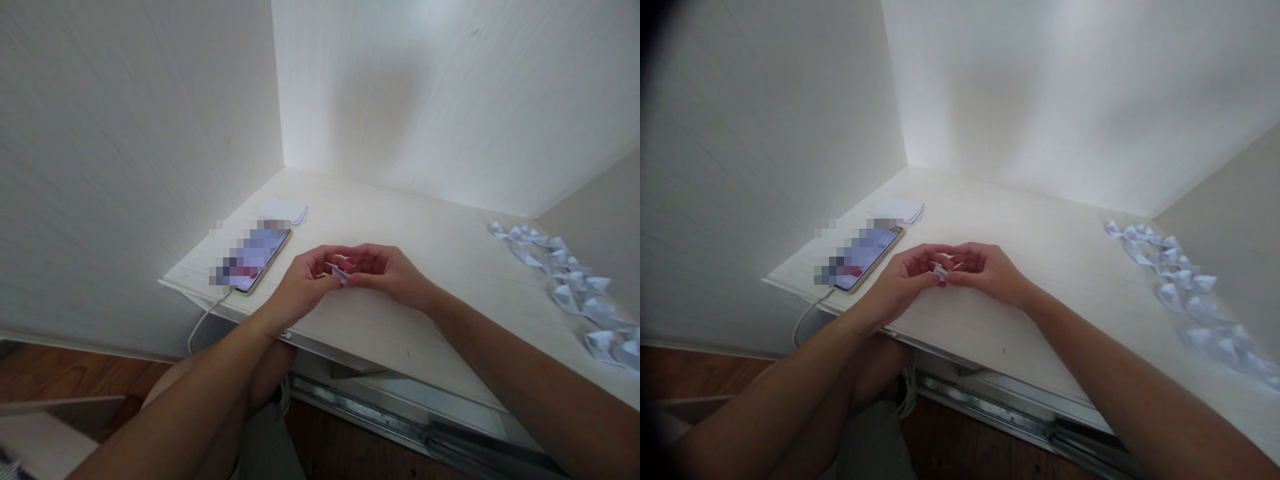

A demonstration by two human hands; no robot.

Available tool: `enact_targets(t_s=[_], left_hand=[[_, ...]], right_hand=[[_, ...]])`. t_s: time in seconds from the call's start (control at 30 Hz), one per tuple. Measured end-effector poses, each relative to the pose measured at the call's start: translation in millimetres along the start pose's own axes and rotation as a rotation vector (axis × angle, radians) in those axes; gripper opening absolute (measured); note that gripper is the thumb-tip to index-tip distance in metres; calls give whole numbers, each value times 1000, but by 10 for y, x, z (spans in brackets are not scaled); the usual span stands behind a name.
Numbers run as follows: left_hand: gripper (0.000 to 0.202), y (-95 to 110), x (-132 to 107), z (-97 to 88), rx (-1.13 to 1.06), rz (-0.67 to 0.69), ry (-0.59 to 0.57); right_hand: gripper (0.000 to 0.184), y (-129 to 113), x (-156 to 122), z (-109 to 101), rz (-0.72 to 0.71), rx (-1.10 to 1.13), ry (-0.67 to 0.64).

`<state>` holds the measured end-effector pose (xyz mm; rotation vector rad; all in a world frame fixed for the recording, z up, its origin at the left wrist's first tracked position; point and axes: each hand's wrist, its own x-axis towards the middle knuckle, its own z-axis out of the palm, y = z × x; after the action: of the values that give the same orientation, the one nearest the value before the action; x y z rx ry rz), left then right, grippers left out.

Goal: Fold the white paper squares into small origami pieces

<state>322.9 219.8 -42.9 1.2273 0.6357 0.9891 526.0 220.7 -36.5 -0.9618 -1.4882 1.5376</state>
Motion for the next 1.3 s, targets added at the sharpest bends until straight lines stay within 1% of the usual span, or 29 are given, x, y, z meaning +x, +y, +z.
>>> enact_targets(t_s=[0.1, 0.2, 0.33, 0.4, 0.47, 0.57, 0.67, 0.77, 0.9, 1.0, 1.07, 1.13, 1.2, 1.23, 1.3], left_hand=[[43, -2, 5, 12, 45, 13, 24], [43, -30, 15, 30, 104, 15, 107], [45, -48, 23, 53, 179, -8, 209], [45, -49, 26, 57, 194, -2, 242], [44, -51, 29, 55, 214, 12, 253], [43, -57, 27, 54, 237, 45, 240], [41, -55, 16, 63, 246, 84, 237], [40, -46, 10, 80, 281, 89, 283], [40, -61, 19, 91, 338, 45, 332], [38, -92, 25, 83, 393, 59, 342], [32, -96, 21, 71, 406, 47, 331], [26, -72, 11, 54, 423, -1, 318], [19, -22, -1, 31, 506, -47, 310], [16, 8, -6, 18, 574, -62, 307], [11, 69, -8, -10, 724, -82, 289]], right_hand=[[41, 28, -7, 0, -46, -62, 26], [34, 21, -16, 8, -62, -104, 62], [23, -42, -20, 26, -106, -230, 165], [22, -71, -20, 31, -128, -313, 213], [25, -83, -21, 32, -131, -357, 227], [30, -72, -25, 34, -109, -385, 213], [28, -67, -28, 48, -65, -427, 204], [25, -88, -31, 68, -15, -425, 221], [26, -121, -39, 83, -2, -351, 303], [27, -124, -42, 87, 5, -305, 336], [26, -116, -37, 83, 24, -299, 320], [26, -97, -29, 70, 46, -285, 277], [26, -71, -22, 51, 47, -321, 232], [25, -58, -21, 40, 31, -380, 214], [20, -39, -24, 20, -28, -578, 178]])
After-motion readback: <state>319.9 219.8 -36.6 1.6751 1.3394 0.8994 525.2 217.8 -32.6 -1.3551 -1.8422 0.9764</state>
